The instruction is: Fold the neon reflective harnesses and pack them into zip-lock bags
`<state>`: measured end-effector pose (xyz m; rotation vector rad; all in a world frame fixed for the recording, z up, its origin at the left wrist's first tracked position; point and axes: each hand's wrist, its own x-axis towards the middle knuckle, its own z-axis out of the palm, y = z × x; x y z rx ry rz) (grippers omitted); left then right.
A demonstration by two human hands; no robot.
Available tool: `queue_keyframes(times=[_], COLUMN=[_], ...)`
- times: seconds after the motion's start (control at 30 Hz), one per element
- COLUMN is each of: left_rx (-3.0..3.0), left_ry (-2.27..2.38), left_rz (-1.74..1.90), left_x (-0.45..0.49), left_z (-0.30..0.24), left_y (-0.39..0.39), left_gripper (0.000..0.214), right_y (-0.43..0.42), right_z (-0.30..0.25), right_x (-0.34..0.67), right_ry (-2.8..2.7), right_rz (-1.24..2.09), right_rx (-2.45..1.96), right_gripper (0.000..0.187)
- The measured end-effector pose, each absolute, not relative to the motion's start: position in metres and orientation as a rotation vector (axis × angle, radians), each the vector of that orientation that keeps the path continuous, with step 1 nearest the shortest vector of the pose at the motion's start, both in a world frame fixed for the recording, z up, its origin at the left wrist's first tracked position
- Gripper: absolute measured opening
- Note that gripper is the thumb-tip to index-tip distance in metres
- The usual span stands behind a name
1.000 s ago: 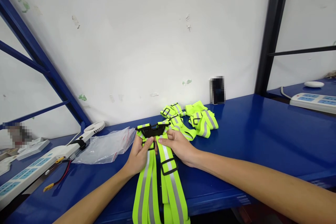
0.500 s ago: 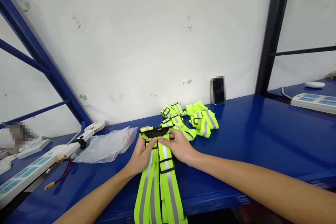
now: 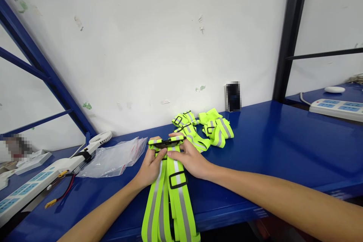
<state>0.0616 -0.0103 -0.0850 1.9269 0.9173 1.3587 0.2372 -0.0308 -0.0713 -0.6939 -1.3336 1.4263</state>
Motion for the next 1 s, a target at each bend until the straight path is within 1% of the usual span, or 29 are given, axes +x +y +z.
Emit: queue_keyframes(times=[0.1, 0.2, 0.3, 0.4, 0.5, 0.57, 0.63, 0.7, 0.77, 0.9, 1.0], left_rx=[1.927, 1.886, 1.806, 1.720, 1.662, 1.652, 1.621, 1.543, 1.469, 1.456, 1.453], left_ry=[0.908, 0.894, 0.885, 0.822, 0.792, 0.816, 0.859, 0.899, 0.907, 0.853, 0.869], left_rz=[1.375, 1.353, 1.246, 1.100, 1.047, 1.059, 1.061, 1.036, 1.041, 1.086, 1.083], left_x=[0.060, 0.059, 0.060, 0.060, 0.058, 0.055, 0.050, 0.046, 0.043, 0.044, 0.048], left_z=[-0.082, -0.083, -0.084, -0.081, -0.078, -0.077, -0.079, -0.082, -0.086, -0.088, -0.086], left_y=[-0.008, -0.007, -0.008, -0.010, -0.011, -0.009, -0.004, 0.001, 0.006, 0.008, 0.004], left_gripper=[0.016, 0.019, 0.023, 0.020, 0.017, 0.022, 0.036, 0.054, 0.062, 0.050, 0.041], right_y=[-0.032, -0.033, -0.032, -0.029, -0.026, -0.024, -0.024, -0.025, -0.025, -0.024, -0.025], right_z=[-0.065, -0.059, -0.055, -0.053, -0.054, -0.055, -0.057, -0.058, -0.060, -0.063, -0.063], right_x=[0.240, 0.242, 0.241, 0.241, 0.243, 0.244, 0.245, 0.245, 0.244, 0.244, 0.245], right_ry=[-1.185, -1.104, -1.048, -0.973, -0.932, -0.927, -0.961, -1.015, -1.060, -1.117, -1.138], right_rz=[1.705, 1.834, 1.887, 1.929, 1.884, 1.842, 1.813, 1.782, 1.757, 1.759, 1.738], right_rx=[-0.559, -0.528, -0.607, -0.614, -0.626, -0.644, -0.656, -0.660, -0.650, -0.601, -0.586], right_gripper=[0.052, 0.045, 0.040, 0.035, 0.027, 0.025, 0.029, 0.036, 0.043, 0.053, 0.055])
